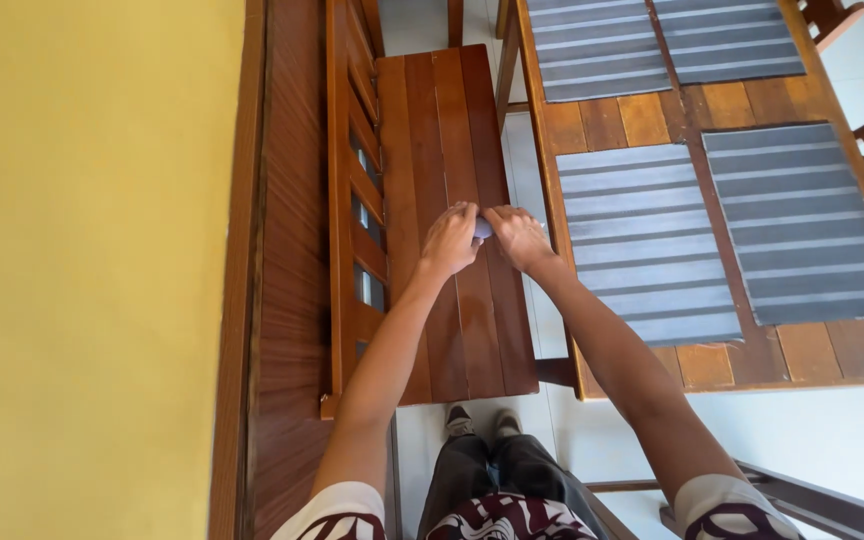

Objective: The recorder wipes down a wooden bench, a wall near a light switch, and adjusts placemats on tables in a dining room.

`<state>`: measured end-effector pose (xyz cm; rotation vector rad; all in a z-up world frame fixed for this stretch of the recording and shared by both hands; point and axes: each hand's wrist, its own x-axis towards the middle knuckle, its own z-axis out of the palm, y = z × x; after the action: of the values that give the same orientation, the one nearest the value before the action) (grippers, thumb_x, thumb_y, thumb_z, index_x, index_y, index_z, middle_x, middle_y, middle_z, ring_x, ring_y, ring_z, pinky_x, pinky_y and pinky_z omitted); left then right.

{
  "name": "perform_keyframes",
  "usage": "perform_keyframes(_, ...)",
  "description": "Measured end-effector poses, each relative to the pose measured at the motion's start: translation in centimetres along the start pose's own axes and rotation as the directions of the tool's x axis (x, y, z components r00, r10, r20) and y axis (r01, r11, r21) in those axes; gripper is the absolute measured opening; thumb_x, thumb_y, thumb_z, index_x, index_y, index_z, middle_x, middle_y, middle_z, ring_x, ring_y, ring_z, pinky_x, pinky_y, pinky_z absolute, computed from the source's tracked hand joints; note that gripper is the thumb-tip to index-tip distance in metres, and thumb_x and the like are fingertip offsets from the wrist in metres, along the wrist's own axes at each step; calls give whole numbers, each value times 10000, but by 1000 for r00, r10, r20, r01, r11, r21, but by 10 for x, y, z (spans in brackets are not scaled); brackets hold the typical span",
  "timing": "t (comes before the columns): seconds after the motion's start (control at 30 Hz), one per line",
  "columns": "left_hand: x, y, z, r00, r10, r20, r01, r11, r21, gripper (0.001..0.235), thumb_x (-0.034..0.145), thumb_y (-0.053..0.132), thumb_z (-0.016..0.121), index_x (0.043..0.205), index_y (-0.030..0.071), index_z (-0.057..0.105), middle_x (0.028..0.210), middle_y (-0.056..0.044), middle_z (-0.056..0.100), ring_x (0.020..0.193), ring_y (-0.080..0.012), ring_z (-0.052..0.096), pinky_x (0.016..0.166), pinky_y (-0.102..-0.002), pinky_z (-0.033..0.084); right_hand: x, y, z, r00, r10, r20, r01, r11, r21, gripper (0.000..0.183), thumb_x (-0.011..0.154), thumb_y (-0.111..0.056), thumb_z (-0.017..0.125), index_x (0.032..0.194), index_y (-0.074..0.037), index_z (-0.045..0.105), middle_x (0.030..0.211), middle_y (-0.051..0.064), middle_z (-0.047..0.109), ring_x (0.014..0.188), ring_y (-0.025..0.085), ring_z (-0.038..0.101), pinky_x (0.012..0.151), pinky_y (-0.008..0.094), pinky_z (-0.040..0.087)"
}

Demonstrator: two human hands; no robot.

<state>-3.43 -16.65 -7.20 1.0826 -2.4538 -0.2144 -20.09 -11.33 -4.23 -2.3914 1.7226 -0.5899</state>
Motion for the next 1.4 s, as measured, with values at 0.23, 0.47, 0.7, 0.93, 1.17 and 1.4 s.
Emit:
perform_keyframes(0.23,47,-45,73,967,-165,193,176,984,-41,323,797,72,801,1080,-4,665,1091,-156,720,1081,-345,659,973,-457,514,54,64,56,989,31,147,-8,988,-156,425,709,9,718,1102,-54,568,1133,118,668,1150,326,631,974,453,499)
perform_keyframes(0.47,66,-111,189,972,-228,64,229,973,-9,458,764,28,778,1204,-15,662,1284,-160,678,1234,-309,621,1058,-432,476,94,130,132,972,72,222,-70,997,-17,447,793,-57,716,1202,-45,534,1237,164,660,1216,347,605,1011,469,482)
perform_keyframes(0.7,74,-171,272,941,-285,181,270,957,104,624,746,-36,742,1354,4,603,1453,-125,587,1376,-284,499,1122,-423,412,119,198,262,985,40,166,-17,991,-133,465,903,-17,587,1369,-13,576,1400,146,627,1295,294,603,1036,427,507)
perform_keyframes(0.93,63,-225,364,926,-304,223,294,953,81,621,753,-50,740,1355,17,604,1455,-119,581,1417,-283,480,1187,-405,387,124,239,360,986,48,158,-22,986,-162,412,919,-55,557,1325,-25,625,1465,159,598,1262,296,607,1052,405,508)
perform_keyframes(1.17,37,-262,436,915,-330,230,328,943,49,757,686,-80,781,1403,17,557,1522,-115,518,1444,-265,435,1214,-386,332,113,261,442,998,9,55,3,976,-217,443,908,-69,554,1341,-15,629,1452,155,593,1336,282,577,1087,400,495)
perform_keyframes(1.4,3,-312,575,965,-227,130,202,962,183,552,957,42,671,1481,22,499,1602,-147,438,1513,-295,361,1254,-414,271,96,286,497,984,106,145,-87,988,-127,478,936,-55,517,1404,3,591,1523,169,536,1391,303,513,1064,411,451)
